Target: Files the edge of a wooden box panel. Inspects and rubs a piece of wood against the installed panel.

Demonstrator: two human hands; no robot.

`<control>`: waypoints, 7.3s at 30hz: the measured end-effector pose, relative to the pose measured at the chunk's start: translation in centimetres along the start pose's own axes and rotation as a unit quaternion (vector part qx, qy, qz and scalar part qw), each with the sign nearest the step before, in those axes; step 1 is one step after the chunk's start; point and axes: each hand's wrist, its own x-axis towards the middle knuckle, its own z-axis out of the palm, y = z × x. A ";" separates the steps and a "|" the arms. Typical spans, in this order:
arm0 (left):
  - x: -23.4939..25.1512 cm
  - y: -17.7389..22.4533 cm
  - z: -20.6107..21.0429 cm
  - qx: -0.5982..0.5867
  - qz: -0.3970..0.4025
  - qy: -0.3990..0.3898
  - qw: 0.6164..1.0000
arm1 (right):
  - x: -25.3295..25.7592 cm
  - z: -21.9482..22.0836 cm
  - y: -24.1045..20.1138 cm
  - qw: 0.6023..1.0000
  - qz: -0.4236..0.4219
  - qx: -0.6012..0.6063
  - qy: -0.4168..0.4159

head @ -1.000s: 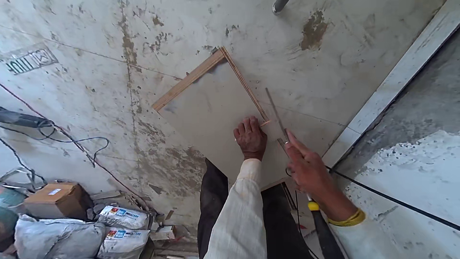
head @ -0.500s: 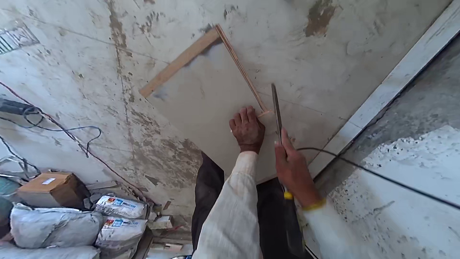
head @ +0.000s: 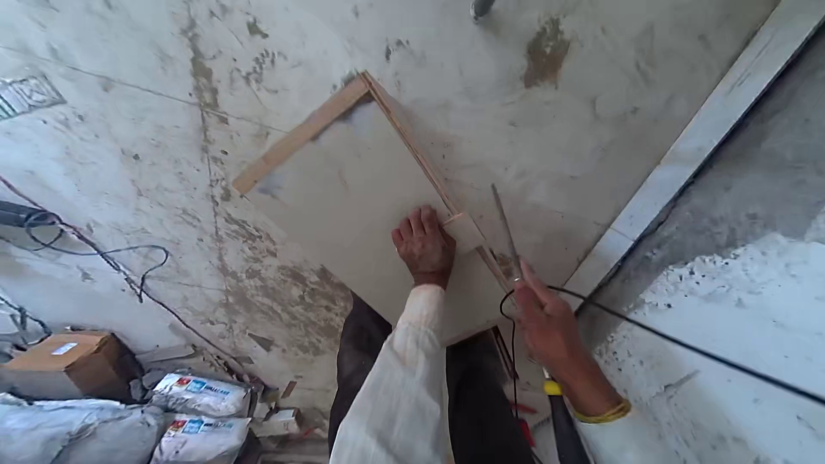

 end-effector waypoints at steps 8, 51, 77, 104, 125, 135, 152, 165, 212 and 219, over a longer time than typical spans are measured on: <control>-0.2 0.2 0.3 0.016 -0.003 0.021 1.000 | -1.8 3.9 -1.8 0.993 -0.083 -0.076 0.030; -0.5 0.4 -0.2 0.011 -0.006 -0.017 1.000 | 1.7 7.2 -0.1 0.964 -0.175 -0.067 0.188; -0.3 0.1 -0.3 0.008 -0.014 -0.038 0.999 | 2.0 5.5 -2.5 0.986 -0.105 -0.102 0.078; -0.2 -0.1 0.1 0.010 -0.010 -0.020 1.000 | -0.2 8.4 1.9 0.970 -0.138 -0.115 0.163; -0.3 0.1 -0.7 0.001 -0.012 -0.051 0.999 | 0.1 6.3 0.9 0.987 -0.115 -0.005 0.110; 0.2 0.0 -0.6 -0.008 -0.006 -0.044 0.999 | -1.6 8.0 1.2 0.981 -0.123 -0.001 0.147; 0.3 0.2 -0.4 -0.010 -0.008 -0.032 0.999 | 0.1 8.0 -1.1 0.971 -0.181 -0.042 0.151; -5.4 -3.8 -1.1 -0.028 0.223 -0.054 0.973 | 2.1 3.2 6.1 0.969 -0.102 0.074 0.211; -0.8 -1.2 1.4 -0.022 -0.067 0.053 0.996 | 1.8 5.9 0.1 0.979 -0.097 -0.143 0.107; -1.7 -1.3 1.0 -0.013 -0.073 0.037 0.997 | -4.7 8.0 0.2 0.953 -0.197 -0.119 0.197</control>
